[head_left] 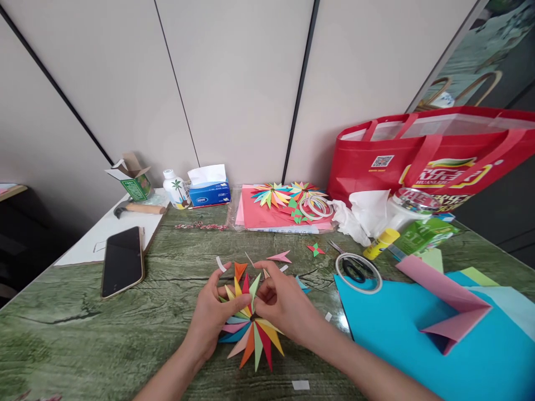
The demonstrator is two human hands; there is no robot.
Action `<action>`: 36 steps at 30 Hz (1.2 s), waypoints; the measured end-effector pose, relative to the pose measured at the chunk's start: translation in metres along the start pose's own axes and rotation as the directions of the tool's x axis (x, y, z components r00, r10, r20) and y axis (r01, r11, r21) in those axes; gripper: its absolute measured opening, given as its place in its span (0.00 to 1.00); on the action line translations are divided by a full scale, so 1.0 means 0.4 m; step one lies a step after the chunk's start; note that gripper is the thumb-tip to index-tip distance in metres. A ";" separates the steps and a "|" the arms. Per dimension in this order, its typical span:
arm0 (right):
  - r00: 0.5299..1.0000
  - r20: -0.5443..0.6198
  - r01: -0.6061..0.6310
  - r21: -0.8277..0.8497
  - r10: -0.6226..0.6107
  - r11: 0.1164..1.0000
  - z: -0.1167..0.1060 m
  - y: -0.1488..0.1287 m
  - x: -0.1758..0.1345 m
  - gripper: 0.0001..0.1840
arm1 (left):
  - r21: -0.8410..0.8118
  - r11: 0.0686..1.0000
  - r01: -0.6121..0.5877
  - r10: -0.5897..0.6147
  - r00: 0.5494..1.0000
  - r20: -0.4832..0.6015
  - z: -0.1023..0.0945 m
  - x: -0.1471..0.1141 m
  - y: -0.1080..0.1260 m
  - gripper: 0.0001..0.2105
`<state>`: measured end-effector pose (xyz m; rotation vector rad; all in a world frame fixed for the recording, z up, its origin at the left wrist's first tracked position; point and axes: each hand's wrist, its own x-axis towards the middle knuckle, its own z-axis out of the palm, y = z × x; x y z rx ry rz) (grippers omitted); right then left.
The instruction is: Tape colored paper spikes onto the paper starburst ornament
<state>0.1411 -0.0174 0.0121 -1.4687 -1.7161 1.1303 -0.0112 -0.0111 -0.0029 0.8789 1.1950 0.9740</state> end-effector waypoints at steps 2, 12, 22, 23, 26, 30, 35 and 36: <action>1.000 0.010 -0.001 -0.021 0.001 1.000 0.004 -0.002 -0.001 0.28 | -0.004 1.000 0.003 -0.003 1.000 0.003 0.000 -0.001 -0.001 0.39; 0.996 -0.017 0.084 -0.114 -0.086 0.990 -0.009 0.006 0.003 0.31 | -0.049 0.999 0.019 -0.022 0.998 -0.053 0.006 -0.001 0.009 0.40; 0.945 0.159 0.301 -0.079 -0.286 0.950 -0.036 -0.007 -0.007 0.32 | -0.068 0.996 0.057 -0.059 0.998 -0.030 -0.002 0.002 0.001 0.42; 0.947 0.163 0.295 -0.092 -0.278 0.951 -0.035 -0.006 -0.008 0.32 | -0.070 0.996 0.059 -0.061 0.998 -0.031 -0.002 0.003 0.002 0.42; 0.954 0.155 0.275 -0.109 -0.257 0.955 -0.031 0.001 -0.007 0.33 | -0.073 0.996 0.053 -0.056 0.998 -0.034 -0.002 0.004 0.002 0.41; 0.963 0.114 0.247 -0.025 -0.242 0.969 -0.027 0.009 -0.001 0.33 | -0.087 0.995 0.050 -0.053 0.998 -0.027 -0.004 0.001 0.003 0.41; 0.985 0.047 0.158 0.165 -0.168 0.974 -0.014 0.010 0.006 0.30 | -0.105 0.993 0.048 -0.051 0.998 -0.033 -0.003 0.001 0.003 0.41; 0.987 0.038 0.147 0.184 -0.157 0.972 -0.011 0.010 0.006 0.31 | -0.105 0.993 0.048 -0.051 0.998 -0.034 -0.003 0.001 0.003 0.41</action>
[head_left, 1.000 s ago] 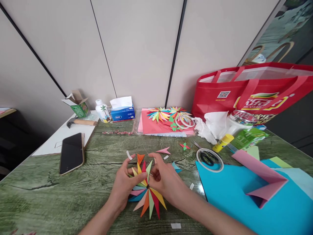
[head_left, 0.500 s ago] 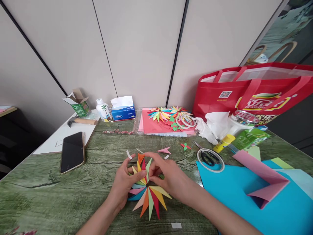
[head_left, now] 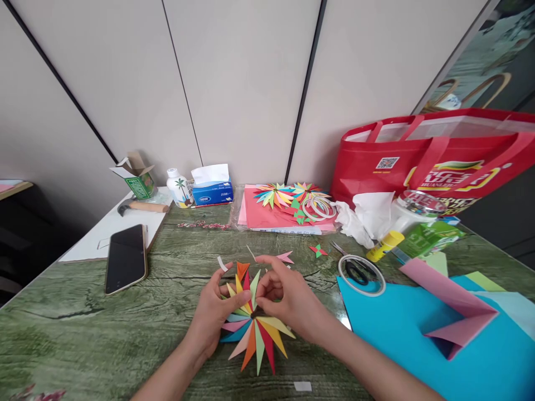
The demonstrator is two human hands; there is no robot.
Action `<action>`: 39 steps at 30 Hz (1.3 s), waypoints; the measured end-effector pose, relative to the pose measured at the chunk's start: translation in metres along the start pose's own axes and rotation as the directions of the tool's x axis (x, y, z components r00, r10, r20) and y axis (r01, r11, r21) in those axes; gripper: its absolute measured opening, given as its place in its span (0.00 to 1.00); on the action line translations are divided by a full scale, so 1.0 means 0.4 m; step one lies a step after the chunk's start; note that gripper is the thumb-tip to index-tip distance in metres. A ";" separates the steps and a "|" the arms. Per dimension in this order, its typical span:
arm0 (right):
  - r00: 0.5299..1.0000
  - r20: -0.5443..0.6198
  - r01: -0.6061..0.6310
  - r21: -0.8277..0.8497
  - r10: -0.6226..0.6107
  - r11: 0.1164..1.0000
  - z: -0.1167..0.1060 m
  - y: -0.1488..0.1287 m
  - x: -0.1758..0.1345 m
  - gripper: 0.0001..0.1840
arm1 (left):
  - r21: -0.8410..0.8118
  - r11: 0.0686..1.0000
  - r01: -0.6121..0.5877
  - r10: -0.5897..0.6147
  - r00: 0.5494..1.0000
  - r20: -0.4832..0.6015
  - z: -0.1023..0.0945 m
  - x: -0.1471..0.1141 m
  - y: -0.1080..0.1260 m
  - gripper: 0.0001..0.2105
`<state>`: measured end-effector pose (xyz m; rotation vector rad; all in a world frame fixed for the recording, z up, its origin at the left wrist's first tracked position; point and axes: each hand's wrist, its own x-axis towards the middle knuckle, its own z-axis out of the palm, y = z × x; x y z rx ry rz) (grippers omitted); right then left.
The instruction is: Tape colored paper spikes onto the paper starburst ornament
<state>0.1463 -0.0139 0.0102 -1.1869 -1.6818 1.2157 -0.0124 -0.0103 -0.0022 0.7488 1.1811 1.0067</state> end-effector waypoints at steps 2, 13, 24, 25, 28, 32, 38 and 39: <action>1.000 -0.013 -0.010 0.007 0.010 1.000 0.005 0.004 0.000 0.32 | 0.007 1.000 0.002 -0.002 1.000 -0.003 0.001 0.000 0.000 0.42; 1.000 0.027 0.014 -0.162 -0.010 0.987 0.006 0.002 -0.005 0.33 | 0.015 1.000 0.018 -0.018 1.000 0.012 -0.002 0.001 -0.004 0.43; 0.985 0.059 0.173 -0.352 -0.163 0.920 0.008 0.010 -0.009 0.31 | 0.026 0.999 0.035 -0.035 0.999 -0.013 0.008 -0.007 0.020 0.45; 0.984 0.066 0.179 -0.372 -0.166 0.911 0.009 0.010 -0.009 0.31 | 0.035 0.999 0.040 -0.040 0.999 -0.020 0.008 -0.007 0.020 0.45; 0.983 0.100 0.182 -0.409 -0.154 0.894 0.007 0.001 -0.011 0.31 | 0.045 0.998 0.042 -0.040 0.999 -0.032 0.003 -0.004 0.016 0.45; 0.977 0.172 0.191 -0.446 -0.126 0.874 -0.002 -0.023 -0.017 0.28 | 0.044 0.999 0.024 -0.023 0.999 -0.037 -0.005 0.004 0.005 0.44; 0.974 0.215 0.165 -0.469 -0.069 0.868 -0.012 -0.035 -0.018 0.27 | 0.021 0.999 0.032 -0.032 0.999 -0.008 -0.004 0.005 0.007 0.45; 0.976 0.209 0.158 -0.459 -0.066 0.874 -0.014 -0.033 -0.016 0.26 | 0.017 0.999 0.036 -0.036 0.999 -0.003 -0.003 0.003 0.009 0.46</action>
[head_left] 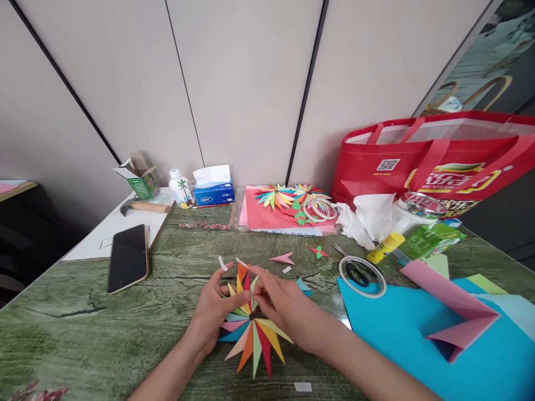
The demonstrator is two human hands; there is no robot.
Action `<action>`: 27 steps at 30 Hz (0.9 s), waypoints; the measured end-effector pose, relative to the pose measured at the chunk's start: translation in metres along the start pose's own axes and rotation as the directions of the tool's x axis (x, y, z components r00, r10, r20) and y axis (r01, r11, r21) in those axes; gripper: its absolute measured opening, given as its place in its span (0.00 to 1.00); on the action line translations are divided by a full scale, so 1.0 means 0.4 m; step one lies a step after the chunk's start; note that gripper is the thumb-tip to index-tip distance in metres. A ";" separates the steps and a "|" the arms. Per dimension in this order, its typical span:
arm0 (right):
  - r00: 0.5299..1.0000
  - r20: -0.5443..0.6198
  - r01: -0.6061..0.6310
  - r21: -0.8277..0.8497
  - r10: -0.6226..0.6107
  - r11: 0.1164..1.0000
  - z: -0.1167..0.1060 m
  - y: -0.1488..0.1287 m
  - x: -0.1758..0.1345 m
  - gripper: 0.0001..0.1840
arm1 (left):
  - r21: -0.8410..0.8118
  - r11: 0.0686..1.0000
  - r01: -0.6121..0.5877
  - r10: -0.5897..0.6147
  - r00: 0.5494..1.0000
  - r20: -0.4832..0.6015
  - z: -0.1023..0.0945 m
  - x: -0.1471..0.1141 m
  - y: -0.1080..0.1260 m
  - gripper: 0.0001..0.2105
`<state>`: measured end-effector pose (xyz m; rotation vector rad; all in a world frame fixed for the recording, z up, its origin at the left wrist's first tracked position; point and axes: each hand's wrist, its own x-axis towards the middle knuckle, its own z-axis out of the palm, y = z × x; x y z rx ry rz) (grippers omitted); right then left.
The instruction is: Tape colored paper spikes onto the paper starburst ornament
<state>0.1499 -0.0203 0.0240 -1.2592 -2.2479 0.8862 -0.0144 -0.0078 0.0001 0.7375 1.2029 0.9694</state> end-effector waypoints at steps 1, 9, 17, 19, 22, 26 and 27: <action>1.000 -0.005 0.000 0.021 0.000 1.000 -0.001 0.004 0.001 0.26 | -0.004 1.000 0.004 -0.004 1.000 0.002 0.001 -0.002 0.002 0.46; 0.996 -0.061 0.069 0.143 -0.061 0.987 -0.001 0.035 0.000 0.29 | -0.008 1.000 -0.001 0.002 1.000 0.015 0.002 -0.004 0.003 0.45; 0.997 -0.018 0.075 0.112 -0.074 0.991 0.002 0.027 0.005 0.28 | 0.007 1.000 0.009 -0.009 1.000 0.021 -0.002 0.001 -0.003 0.45; 0.999 -0.014 0.049 0.100 -0.048 0.994 -0.001 0.024 0.006 0.26 | 0.008 1.000 0.009 -0.009 1.000 0.018 -0.001 0.000 -0.004 0.45; 1.000 -0.015 0.028 0.112 -0.027 0.993 -0.007 0.022 0.006 0.25 | 0.018 1.000 0.002 -0.002 1.000 0.016 -0.002 0.000 -0.008 0.44; 0.998 -0.020 0.069 0.176 -0.066 0.982 -0.015 0.023 0.004 0.26 | 0.021 1.000 -0.006 0.006 1.000 0.017 -0.004 0.003 -0.012 0.43; 0.997 -0.022 0.075 0.187 -0.072 0.979 -0.016 0.024 0.003 0.26 | 0.021 1.000 -0.006 0.006 1.000 0.017 -0.004 0.003 -0.013 0.43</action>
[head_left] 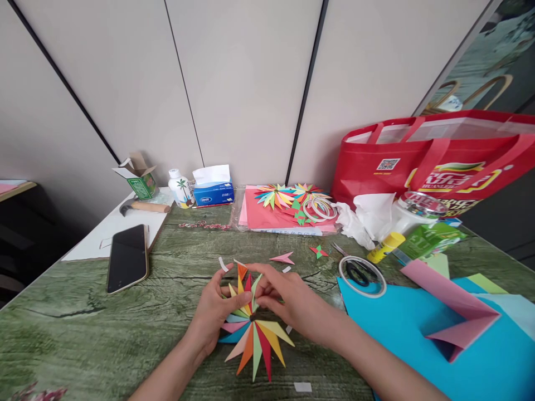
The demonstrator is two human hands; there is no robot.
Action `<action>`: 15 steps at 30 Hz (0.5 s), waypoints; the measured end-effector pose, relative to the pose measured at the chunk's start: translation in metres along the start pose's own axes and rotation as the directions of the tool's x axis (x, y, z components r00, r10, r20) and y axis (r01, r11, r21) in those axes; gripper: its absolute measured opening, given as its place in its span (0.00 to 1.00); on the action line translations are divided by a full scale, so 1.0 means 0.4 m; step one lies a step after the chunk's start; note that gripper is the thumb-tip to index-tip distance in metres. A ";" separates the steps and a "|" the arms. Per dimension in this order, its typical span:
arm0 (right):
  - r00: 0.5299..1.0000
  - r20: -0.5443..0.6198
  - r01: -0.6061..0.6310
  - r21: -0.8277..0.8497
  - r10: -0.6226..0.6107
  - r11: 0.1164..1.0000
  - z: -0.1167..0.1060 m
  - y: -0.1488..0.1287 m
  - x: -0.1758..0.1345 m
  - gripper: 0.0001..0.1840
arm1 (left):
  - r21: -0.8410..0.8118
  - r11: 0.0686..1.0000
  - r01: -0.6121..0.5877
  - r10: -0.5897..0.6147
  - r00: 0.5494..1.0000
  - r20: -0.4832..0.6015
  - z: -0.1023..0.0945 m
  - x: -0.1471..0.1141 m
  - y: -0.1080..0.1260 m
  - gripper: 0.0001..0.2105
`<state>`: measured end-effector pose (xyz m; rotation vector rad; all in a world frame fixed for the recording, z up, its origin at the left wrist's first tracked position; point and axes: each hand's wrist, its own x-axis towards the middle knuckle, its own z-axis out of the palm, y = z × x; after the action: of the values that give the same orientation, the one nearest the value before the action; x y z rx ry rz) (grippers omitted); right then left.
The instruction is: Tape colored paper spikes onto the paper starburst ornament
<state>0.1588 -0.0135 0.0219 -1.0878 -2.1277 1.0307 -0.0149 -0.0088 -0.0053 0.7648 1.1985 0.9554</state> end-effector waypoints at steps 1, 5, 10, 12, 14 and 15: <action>1.000 -0.001 0.002 0.004 -0.002 1.000 -0.001 0.000 0.000 0.26 | 0.001 1.000 -0.001 0.001 1.000 -0.001 0.000 0.000 0.000 0.43; 1.000 -0.015 -0.012 -0.034 0.012 0.999 0.000 0.002 -0.001 0.25 | 0.003 1.000 0.000 0.000 1.000 0.000 0.001 0.001 0.000 0.43; 1.000 -0.020 -0.006 -0.035 0.006 0.999 0.007 0.004 0.001 0.26 | -0.005 1.000 -0.002 0.002 1.000 0.003 0.003 0.001 -0.001 0.43; 1.000 -0.012 -0.008 -0.050 0.007 0.999 0.011 0.005 0.000 0.27 | -0.002 1.000 -0.004 0.004 1.000 0.010 0.002 0.001 -0.001 0.44; 1.000 -0.012 -0.021 -0.060 0.021 0.998 0.013 0.003 0.000 0.26 | 0.004 1.000 -0.008 0.008 1.000 0.004 0.002 0.001 -0.001 0.44; 0.999 -0.020 -0.034 -0.061 0.033 0.998 0.013 0.002 -0.001 0.25 | 0.006 1.000 -0.008 0.008 1.000 0.000 0.001 0.001 0.000 0.44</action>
<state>0.1556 -0.0153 0.0183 -1.1613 -2.1457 0.9718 -0.0143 -0.0084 -0.0053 0.7754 1.1994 0.9584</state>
